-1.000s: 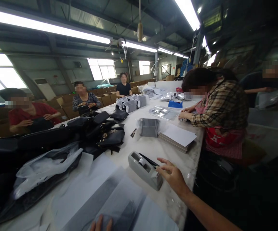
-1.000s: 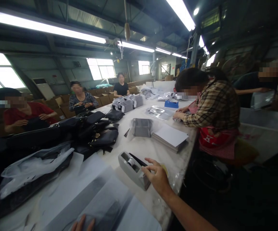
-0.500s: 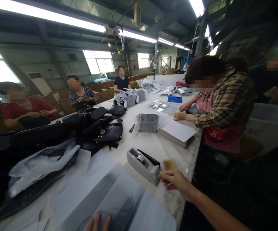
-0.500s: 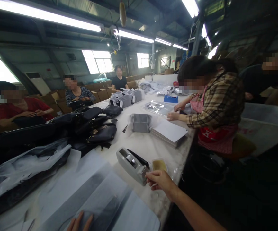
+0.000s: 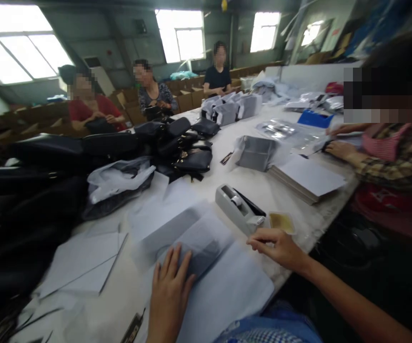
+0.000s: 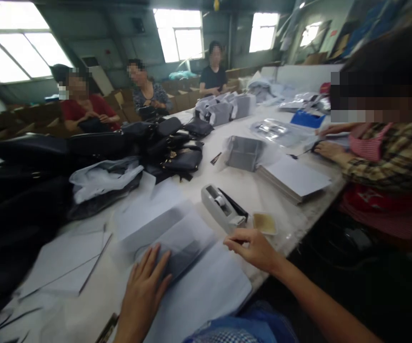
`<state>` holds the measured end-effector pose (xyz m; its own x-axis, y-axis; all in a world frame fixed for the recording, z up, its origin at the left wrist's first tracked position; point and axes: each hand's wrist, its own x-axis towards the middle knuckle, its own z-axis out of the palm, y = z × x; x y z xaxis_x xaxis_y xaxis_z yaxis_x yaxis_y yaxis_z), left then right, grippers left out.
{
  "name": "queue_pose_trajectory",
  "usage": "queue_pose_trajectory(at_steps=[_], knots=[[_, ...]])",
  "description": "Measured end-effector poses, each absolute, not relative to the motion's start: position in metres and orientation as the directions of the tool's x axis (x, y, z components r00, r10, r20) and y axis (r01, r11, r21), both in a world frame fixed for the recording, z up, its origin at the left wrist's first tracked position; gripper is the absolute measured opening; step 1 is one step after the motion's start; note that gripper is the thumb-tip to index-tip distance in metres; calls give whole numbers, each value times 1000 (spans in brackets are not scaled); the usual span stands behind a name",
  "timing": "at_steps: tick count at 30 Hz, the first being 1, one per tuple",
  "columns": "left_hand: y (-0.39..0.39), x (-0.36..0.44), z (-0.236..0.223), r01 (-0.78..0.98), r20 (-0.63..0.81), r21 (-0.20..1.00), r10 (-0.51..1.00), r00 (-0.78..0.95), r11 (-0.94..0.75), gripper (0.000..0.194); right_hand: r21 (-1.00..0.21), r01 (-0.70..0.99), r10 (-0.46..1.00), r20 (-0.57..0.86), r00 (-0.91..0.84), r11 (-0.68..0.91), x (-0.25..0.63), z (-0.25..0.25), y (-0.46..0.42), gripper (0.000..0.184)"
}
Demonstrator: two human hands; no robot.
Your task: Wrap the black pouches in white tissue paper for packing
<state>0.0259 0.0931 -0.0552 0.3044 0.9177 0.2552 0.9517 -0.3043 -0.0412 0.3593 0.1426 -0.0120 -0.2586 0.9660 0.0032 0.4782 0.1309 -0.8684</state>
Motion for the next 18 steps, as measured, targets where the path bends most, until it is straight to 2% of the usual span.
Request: queue_pose_trajectory(at_steps=[4, 7, 10, 12, 15, 18], knots=[[92, 31, -44, 960, 179, 6, 945, 275, -281, 48, -805, 426, 759, 46, -649, 413, 314, 23, 186, 30], [92, 32, -45, 965, 177, 32, 951, 252, -262, 50, -736, 346, 558, 53, -828, 582, 272, 27, 229, 28], [92, 32, -48, 967, 190, 47, 953, 237, -250, 51, -586, 290, 386, 41, -922, 756, 232, 21, 268, 21], [92, 32, -49, 967, 199, 47, 951, 235, -249, 50, -463, 282, 302, -33, -953, 840, 209, 17, 287, 16], [93, 34, -50, 968, 210, 38, 949, 236, -249, 50, -329, 273, 232, -158, -960, 904, 184, 14, 303, 12], [94, 35, -49, 970, 220, 0, 946, 239, -245, 51, -273, 262, 219, -178, -959, 926, 172, 14, 307, 14]])
